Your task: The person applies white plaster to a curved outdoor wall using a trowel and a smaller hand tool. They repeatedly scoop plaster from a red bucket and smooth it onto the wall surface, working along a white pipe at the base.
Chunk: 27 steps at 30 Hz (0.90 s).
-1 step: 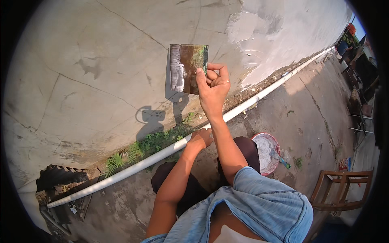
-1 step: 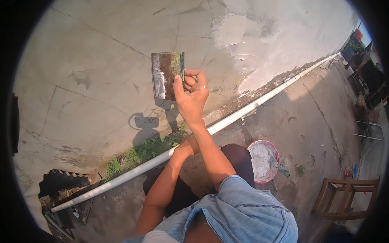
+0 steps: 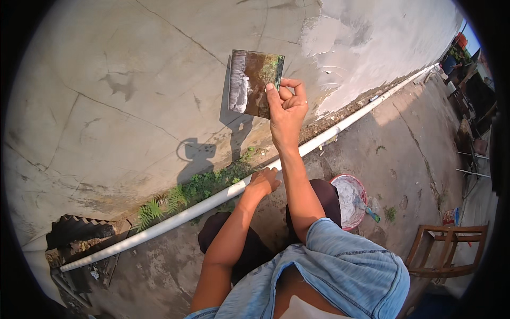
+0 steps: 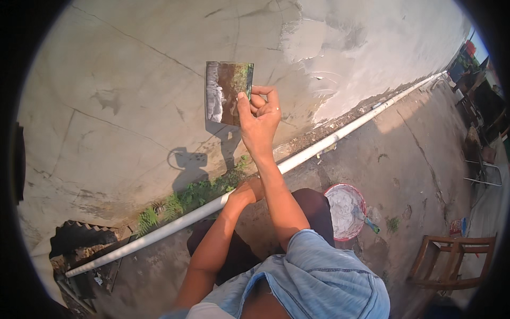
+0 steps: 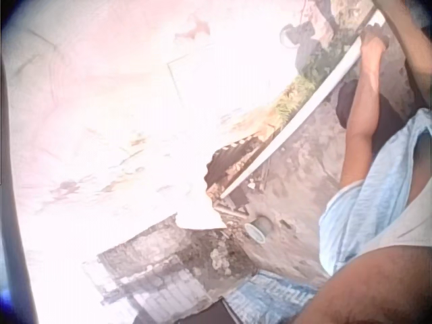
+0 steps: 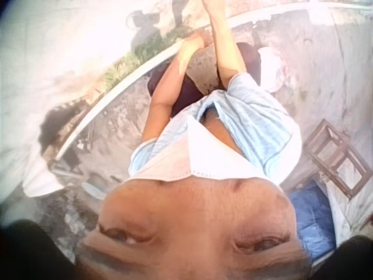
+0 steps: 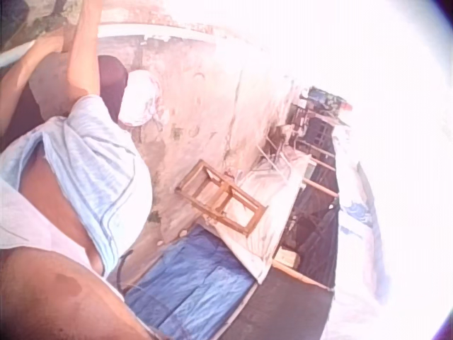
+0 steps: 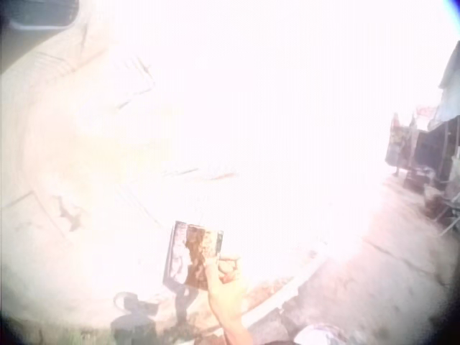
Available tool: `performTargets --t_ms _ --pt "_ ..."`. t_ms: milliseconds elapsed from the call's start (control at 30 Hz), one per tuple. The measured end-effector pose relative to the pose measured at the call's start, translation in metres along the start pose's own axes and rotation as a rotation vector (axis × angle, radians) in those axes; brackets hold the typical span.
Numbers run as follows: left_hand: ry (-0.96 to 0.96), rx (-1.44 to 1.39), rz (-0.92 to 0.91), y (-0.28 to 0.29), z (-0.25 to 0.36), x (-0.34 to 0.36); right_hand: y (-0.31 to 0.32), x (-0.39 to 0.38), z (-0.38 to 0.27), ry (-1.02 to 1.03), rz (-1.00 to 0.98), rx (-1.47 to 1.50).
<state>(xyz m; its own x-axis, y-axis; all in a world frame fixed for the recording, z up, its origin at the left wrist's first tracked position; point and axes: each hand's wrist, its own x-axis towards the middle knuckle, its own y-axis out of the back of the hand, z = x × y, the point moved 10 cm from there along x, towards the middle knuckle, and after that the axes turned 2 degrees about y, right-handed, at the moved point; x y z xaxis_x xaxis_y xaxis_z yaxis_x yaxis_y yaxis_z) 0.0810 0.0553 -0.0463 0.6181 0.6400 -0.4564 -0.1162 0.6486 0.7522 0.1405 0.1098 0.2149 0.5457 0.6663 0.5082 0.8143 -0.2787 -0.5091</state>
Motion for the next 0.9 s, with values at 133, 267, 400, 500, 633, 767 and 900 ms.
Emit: performTargets --t_ms 133,267,400,500,633,767,900 --pt "-0.003 0.063 -0.03 0.007 -0.001 -0.01 0.021 0.047 0.044 -0.089 -0.013 -0.128" --pt "-0.025 0.033 -0.049 0.007 -0.004 -0.01 0.023 0.064 0.057 -0.094 0.042 -0.252" --pt "-0.044 -0.013 -0.042 0.003 -0.005 -0.008 0.046 0.076 0.068 -0.102 0.042 -0.364" --pt "-0.075 -0.043 -0.092 0.002 0.001 -0.011 0.087 0.073 0.085 -0.163 0.102 -0.434" --pt "-0.114 -0.026 -0.14 -0.003 0.015 0.001 0.13 0.047 0.11 -0.397 0.078 -0.243" --pt "-0.167 0.055 -0.02 -0.032 0.047 0.032 0.13 0.026 0.049 -0.175 0.232 -0.065" --pt "-0.501 -0.712 0.118 -0.043 0.078 0.017 0.058 0.021 -0.046 0.372 0.372 -0.538"
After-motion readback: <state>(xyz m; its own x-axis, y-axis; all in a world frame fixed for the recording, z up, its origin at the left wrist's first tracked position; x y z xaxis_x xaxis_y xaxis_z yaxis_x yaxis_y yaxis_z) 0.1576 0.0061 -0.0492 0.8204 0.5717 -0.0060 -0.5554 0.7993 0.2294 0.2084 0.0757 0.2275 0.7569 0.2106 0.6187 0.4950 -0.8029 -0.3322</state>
